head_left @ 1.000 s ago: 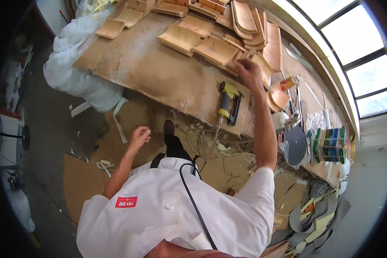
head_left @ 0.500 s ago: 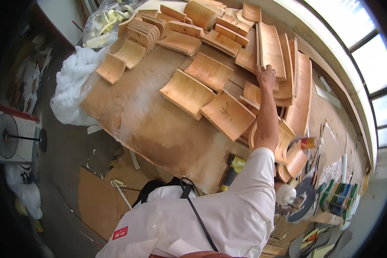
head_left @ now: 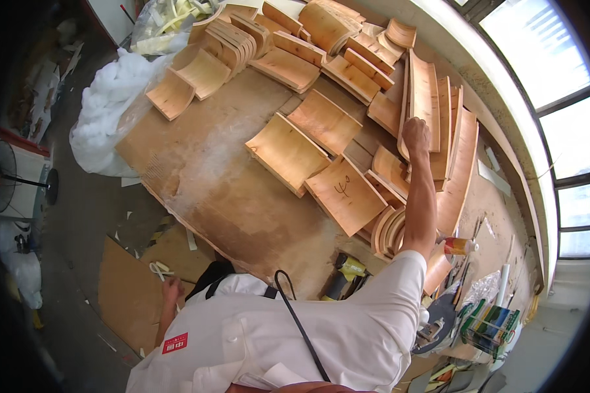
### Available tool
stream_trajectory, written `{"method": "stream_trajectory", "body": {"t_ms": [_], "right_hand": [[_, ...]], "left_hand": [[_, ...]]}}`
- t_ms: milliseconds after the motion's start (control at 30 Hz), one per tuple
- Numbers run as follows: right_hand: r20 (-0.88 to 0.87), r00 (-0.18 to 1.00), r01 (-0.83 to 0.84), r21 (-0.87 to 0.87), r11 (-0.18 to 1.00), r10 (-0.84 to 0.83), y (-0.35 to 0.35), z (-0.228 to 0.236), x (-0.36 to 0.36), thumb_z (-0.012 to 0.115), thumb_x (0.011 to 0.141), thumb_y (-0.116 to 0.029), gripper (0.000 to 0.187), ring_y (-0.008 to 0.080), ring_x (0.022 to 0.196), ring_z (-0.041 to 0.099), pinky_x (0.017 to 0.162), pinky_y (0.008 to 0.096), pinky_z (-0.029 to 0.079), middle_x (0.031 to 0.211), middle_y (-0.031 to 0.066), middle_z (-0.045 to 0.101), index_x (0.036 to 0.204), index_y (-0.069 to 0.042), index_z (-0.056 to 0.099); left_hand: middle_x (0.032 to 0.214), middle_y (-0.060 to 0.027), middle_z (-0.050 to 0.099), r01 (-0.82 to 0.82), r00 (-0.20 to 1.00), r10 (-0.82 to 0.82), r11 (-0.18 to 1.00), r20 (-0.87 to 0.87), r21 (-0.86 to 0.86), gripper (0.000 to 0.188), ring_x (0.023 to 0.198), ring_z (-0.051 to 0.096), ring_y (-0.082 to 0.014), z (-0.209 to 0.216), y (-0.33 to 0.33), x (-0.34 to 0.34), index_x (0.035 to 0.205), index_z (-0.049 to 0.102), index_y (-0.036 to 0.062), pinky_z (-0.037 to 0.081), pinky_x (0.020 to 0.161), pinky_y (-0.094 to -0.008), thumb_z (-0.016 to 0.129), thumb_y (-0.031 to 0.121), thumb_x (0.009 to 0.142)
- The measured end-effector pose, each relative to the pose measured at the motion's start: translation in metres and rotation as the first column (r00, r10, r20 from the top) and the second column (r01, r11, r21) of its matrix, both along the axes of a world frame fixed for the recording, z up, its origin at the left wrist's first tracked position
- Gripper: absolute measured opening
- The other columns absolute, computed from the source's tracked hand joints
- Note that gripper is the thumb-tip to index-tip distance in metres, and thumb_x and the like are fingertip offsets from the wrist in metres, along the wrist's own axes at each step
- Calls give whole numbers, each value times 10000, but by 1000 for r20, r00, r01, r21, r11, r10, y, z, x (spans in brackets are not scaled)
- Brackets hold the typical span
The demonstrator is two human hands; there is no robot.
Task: Nailing curved wood panels together using a pneumatic nail gun in a furniture workshop.
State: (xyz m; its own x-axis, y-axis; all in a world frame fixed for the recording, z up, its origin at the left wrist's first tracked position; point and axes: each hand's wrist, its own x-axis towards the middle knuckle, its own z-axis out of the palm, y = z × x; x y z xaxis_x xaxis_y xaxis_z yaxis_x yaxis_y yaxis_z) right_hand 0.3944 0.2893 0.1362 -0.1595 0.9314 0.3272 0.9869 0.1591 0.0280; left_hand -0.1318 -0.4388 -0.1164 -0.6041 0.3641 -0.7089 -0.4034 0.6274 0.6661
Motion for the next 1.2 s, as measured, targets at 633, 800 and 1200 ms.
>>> {"method": "stream_trajectory", "body": {"t_ms": [633, 800, 1200], "right_hand": [[-216, 965, -176, -99, 979, 151, -353, 144, -180, 665, 817, -241, 314, 335, 545, 640, 549, 390, 516, 623, 194, 643, 684, 43, 660], [-115, 992, 7, -308, 951, -44, -451, 75, -251, 705, 811, -276, 268, 334, 625, 665, 577, 415, 533, 708, 207, 657, 724, -24, 674], [-906, 234, 628, -136, 766, -353, -586, 22, -249, 733, 865, -251, 376, 161, 834, 608, 787, 302, 489, 920, 86, 656, 1133, -4, 640]], "left_hand": [[1118, -177, 652, 293, 343, -789, 605, 510, 740, 547, 1022, 659, -271, 245, 421, 159, 1234, 540, 23, 523, 933, -414, 509, 501, 971], [1106, -107, 668, 557, 146, -892, 432, 428, 710, 617, 958, 652, -213, 243, 435, 185, 1120, 636, 57, 494, 901, -346, 663, 594, 817], [1136, -148, 622, 548, 155, -920, 383, 360, 744, 549, 996, 644, -240, 167, 394, 98, 1267, 500, -39, 534, 889, -368, 646, 120, 762]]}}
